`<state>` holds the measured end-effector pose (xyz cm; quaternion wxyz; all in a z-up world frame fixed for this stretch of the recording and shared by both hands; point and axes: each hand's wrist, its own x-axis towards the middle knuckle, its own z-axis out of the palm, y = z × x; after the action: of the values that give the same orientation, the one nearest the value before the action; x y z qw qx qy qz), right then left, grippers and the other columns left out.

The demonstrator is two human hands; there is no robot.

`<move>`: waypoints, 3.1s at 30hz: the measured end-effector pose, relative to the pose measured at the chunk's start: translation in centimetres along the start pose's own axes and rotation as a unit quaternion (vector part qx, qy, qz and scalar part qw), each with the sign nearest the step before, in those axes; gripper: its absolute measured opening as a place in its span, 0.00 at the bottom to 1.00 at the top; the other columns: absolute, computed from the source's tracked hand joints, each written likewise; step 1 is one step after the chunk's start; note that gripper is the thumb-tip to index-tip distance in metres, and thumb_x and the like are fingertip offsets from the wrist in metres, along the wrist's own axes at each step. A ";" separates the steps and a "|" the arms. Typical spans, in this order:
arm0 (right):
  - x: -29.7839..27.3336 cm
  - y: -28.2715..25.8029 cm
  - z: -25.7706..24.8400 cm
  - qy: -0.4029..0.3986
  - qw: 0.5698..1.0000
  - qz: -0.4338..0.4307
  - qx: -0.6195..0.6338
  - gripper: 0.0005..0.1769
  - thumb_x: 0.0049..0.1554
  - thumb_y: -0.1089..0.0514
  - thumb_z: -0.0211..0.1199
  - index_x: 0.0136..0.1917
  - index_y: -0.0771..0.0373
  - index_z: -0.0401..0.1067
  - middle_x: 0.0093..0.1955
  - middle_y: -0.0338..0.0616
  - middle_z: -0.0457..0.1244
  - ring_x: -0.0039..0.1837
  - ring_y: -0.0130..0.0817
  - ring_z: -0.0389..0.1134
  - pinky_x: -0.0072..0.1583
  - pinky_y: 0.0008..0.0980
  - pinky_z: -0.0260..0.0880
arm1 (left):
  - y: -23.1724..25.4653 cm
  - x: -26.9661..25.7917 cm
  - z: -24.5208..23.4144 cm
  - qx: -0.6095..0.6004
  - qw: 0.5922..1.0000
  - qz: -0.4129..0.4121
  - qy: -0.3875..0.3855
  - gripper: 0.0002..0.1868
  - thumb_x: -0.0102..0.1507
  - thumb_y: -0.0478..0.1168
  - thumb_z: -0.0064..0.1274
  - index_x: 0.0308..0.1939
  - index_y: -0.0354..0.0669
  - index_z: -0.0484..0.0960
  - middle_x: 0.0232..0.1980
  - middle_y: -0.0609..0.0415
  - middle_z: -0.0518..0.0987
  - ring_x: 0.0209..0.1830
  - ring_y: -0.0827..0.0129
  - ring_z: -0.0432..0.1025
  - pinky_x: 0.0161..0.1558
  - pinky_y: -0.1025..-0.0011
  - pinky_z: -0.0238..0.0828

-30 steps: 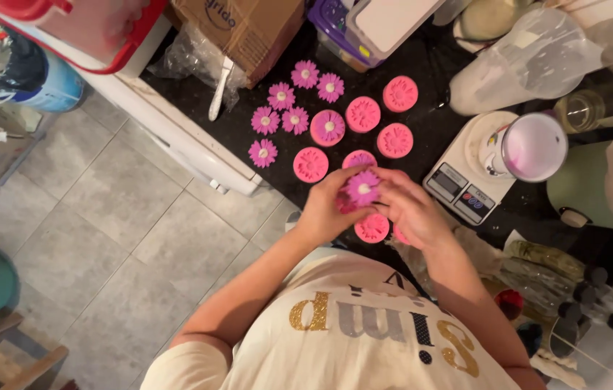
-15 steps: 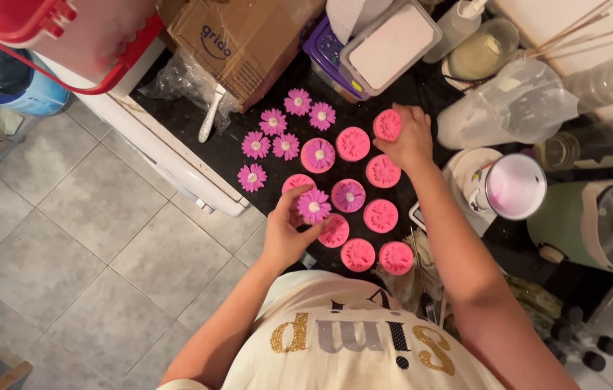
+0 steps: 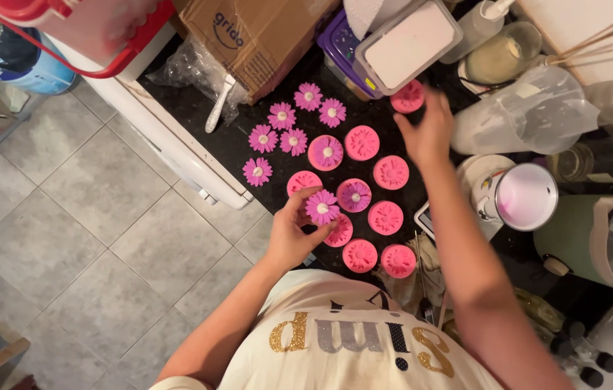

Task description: Demolding decorative wax flowers and attaching wick strings using scissors

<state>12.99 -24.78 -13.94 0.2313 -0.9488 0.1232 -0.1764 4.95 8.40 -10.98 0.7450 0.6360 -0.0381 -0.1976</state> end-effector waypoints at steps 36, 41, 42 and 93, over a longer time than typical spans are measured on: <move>-3.9 2.0 0.1 -0.032 0.988 0.077 -0.131 0.46 0.38 0.57 0.81 0.69 0.61 0.68 0.59 0.51 0.60 0.64 0.54 0.63 0.63 0.49 0.67 | 0.2 1.1 0.1 0.042 0.996 0.041 -0.059 0.36 0.53 0.31 0.71 0.65 0.42 0.76 0.46 0.40 0.83 0.43 0.58 0.80 0.43 0.66 0.81; -6.7 -1.9 -1.8 -0.036 0.993 0.055 -0.095 0.35 0.47 0.49 0.81 0.62 0.62 0.69 0.56 0.49 0.61 0.61 0.53 0.62 0.62 0.51 0.65 | 1.1 1.5 0.7 0.087 0.993 0.066 -0.055 0.37 0.52 0.35 0.72 0.65 0.45 0.77 0.45 0.42 0.84 0.37 0.58 0.81 0.37 0.68 0.81; -8.2 -3.5 -2.6 0.007 0.999 0.029 -0.039 0.23 0.55 0.43 0.78 0.50 0.60 0.73 0.44 0.47 0.62 0.51 0.53 0.66 0.55 0.53 0.64 | 1.1 1.6 0.9 0.109 0.990 0.077 -0.052 0.37 0.51 0.37 0.72 0.65 0.46 0.77 0.44 0.42 0.83 0.33 0.60 0.81 0.34 0.68 0.80; -11.0 -5.7 -1.3 -0.133 0.974 -0.175 0.057 0.46 0.38 0.60 0.77 0.70 0.66 0.68 0.62 0.56 0.62 0.63 0.58 0.62 0.64 0.51 0.65 | 2.0 -0.8 -2.7 0.300 0.934 0.191 0.034 0.21 0.59 0.38 0.63 0.56 0.43 0.79 0.42 0.52 0.77 0.30 0.61 0.78 0.29 0.61 0.73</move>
<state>3.36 -16.92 -13.17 0.2650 -0.9558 -0.0872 -0.0933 5.52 11.40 -9.37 0.5443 0.8168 -0.1910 -0.0087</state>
